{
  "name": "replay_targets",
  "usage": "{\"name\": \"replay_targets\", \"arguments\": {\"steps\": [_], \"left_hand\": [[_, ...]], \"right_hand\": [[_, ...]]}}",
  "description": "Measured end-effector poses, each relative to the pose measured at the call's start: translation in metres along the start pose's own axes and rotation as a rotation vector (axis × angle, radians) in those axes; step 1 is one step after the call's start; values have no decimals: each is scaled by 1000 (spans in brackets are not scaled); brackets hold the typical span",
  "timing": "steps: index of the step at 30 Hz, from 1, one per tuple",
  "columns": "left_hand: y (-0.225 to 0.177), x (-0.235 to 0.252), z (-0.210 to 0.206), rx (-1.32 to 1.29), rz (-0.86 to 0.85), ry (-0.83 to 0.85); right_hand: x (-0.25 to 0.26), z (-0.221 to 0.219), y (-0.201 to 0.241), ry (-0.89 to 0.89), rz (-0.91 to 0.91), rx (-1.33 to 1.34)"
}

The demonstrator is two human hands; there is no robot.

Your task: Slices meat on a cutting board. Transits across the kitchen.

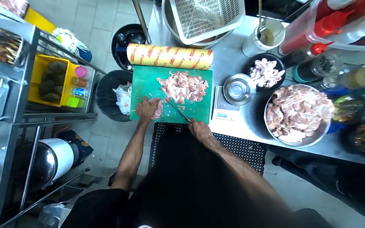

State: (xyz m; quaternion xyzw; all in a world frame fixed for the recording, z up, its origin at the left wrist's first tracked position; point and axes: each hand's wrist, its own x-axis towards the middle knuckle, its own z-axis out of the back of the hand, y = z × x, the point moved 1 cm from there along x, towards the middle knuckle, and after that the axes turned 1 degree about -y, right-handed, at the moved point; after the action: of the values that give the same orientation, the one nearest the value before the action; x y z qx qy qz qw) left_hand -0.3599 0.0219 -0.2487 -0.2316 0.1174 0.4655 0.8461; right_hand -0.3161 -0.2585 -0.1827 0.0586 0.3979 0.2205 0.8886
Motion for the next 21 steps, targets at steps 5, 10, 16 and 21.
{"name": "replay_targets", "arguments": {"steps": [5,10,16,21], "left_hand": [[9,-2,-16,-4,-185,-63],[37,9,-17,-86,-250,-70],[28,-12,13,-759,-137,-109],[-12,-29,38,-1292,-175,-146]], "right_hand": [[26,-17,16,6,-56,-52],[17,-5,-28,-50,-116,-65],[3,3,-61,68,11,100],[-15,13,-62,-28,74,319]]}}
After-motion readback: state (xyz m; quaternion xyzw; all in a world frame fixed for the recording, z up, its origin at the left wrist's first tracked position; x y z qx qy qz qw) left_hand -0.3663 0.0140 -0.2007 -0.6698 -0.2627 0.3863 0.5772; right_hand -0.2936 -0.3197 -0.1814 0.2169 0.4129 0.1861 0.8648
